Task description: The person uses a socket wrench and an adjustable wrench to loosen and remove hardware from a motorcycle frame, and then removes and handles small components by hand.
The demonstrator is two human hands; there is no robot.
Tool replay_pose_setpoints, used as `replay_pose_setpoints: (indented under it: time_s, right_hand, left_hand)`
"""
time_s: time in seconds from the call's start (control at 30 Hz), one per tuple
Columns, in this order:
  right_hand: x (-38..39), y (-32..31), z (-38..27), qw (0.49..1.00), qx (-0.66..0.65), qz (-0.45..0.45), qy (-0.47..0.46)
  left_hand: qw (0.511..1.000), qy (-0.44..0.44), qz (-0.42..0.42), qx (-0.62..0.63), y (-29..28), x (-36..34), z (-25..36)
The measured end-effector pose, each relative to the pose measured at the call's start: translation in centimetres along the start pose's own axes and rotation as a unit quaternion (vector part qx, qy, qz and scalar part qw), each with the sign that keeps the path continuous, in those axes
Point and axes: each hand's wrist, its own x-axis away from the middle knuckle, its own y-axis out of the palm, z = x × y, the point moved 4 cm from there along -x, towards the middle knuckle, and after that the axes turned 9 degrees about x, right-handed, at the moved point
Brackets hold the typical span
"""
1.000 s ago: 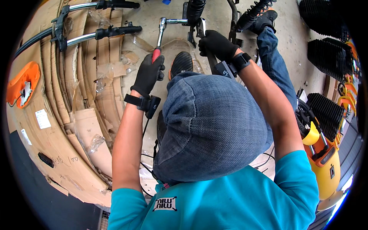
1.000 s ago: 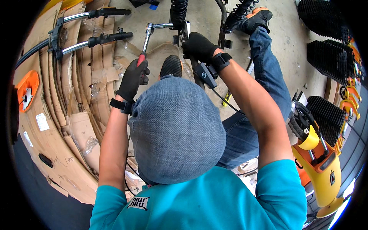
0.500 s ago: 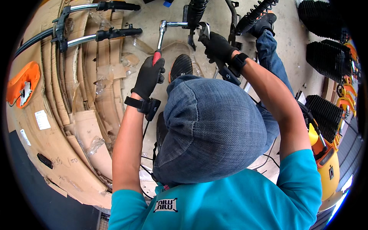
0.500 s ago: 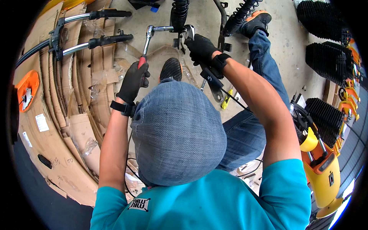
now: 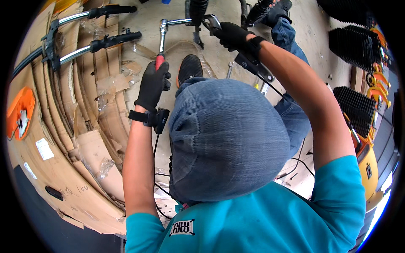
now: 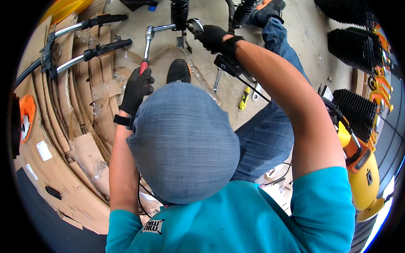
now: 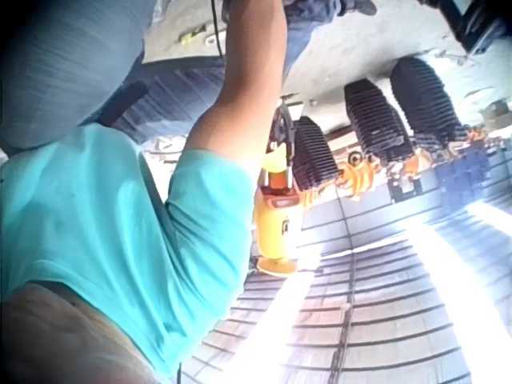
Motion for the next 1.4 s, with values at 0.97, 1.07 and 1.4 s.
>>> replay_pose_setpoints:
  time_s: [0.97, 1.07, 1.4]
  right_hand:
    - [1.1, 0.7, -3.4, 0.963, 0.234, 0.136, -0.013]
    - [0.9, 0.3, -3.8, 0.96, 0.249, 0.128, -0.003]
    - [-0.2, 0.0, -3.4, 0.946, 0.275, 0.174, 0.004]
  left_hand:
    - [0.999, -0.016, -0.006, -0.028, 0.6, 0.7, 1.0]
    - [1.0, 0.001, -0.005, 0.015, 0.4, 0.3, 0.2]
    - [0.999, -0.006, -0.022, 0.033, 0.4, 0.3, 0.2]
